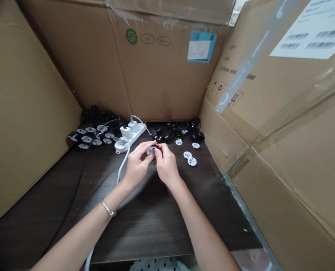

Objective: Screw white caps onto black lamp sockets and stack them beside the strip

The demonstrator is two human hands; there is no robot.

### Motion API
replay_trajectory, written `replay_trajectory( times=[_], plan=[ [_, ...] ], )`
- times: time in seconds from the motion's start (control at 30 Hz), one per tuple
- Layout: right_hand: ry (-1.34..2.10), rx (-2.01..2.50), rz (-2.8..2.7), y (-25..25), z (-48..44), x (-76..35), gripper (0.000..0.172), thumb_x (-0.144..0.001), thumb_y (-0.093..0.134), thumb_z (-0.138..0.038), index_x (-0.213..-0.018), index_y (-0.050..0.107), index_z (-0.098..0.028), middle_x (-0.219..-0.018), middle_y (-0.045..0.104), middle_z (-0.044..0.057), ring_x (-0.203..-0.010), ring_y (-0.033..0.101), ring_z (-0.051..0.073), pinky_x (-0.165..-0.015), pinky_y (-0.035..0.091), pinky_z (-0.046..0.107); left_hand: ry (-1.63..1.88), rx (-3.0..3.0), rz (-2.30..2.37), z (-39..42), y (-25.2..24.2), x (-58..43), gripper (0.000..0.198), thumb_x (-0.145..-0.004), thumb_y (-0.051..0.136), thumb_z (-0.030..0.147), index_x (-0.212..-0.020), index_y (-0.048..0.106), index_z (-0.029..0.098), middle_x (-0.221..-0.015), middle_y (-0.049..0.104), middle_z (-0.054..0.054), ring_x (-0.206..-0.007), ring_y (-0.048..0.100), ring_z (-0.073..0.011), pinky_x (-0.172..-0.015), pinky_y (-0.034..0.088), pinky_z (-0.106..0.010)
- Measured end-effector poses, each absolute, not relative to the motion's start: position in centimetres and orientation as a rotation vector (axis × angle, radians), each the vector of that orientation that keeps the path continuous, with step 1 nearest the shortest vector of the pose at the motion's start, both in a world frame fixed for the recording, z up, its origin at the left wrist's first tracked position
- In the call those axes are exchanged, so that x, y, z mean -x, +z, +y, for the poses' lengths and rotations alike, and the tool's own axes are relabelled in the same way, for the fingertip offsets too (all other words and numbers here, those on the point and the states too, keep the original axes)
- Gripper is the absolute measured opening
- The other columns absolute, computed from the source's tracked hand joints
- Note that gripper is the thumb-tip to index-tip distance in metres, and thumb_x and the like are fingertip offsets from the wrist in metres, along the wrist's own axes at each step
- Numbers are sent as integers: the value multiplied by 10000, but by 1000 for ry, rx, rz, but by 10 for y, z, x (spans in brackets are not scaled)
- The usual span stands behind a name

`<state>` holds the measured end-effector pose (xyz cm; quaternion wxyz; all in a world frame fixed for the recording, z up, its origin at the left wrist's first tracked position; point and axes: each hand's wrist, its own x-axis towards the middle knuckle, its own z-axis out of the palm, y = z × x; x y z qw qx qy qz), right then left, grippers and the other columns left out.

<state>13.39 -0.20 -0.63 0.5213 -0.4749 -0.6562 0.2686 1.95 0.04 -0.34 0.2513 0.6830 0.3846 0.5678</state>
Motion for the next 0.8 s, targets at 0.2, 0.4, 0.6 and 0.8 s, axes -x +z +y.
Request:
replay_trajectory(
  times=[0.2,0.4,0.6,0.8],
  plan=[
    [658,1102,-1518,-5,-3,-132,207,-876,400,-335,-928,522,-175,-838,592,33,-697,552,122,-606,436,221,1589,-1840,1035,-3,-3,-23,353,-772,487,63,-1077,607,193,-1123,576,-60,-1037,540,-176,-896,452,-318],
    [802,1022,-1299,-1,-3,-130,271,-837,465,-414,-911,546,-167,-786,594,20,-652,548,116,-555,446,211,1538,-1627,844,-5,-2,-29,369,-833,474,170,-1200,505,180,-1211,534,-98,-1097,525,-198,-910,449,-321],
    [491,1104,-1430,0,-10,-128,299,-904,360,-366,-943,586,-173,-909,619,51,-836,576,151,-734,451,259,1647,-1638,997,-11,3,-28,255,-901,382,253,-1063,556,162,-1086,588,-78,-1029,545,-170,-917,426,-324],
    [303,1080,-1459,-2,-15,-124,275,-911,349,-324,-996,572,-189,-937,624,47,-822,583,147,-737,456,269,1783,-1752,992,-13,1,-30,171,-881,426,258,-959,541,158,-1027,543,-81,-965,544,-154,-795,467,-273]
  ],
)
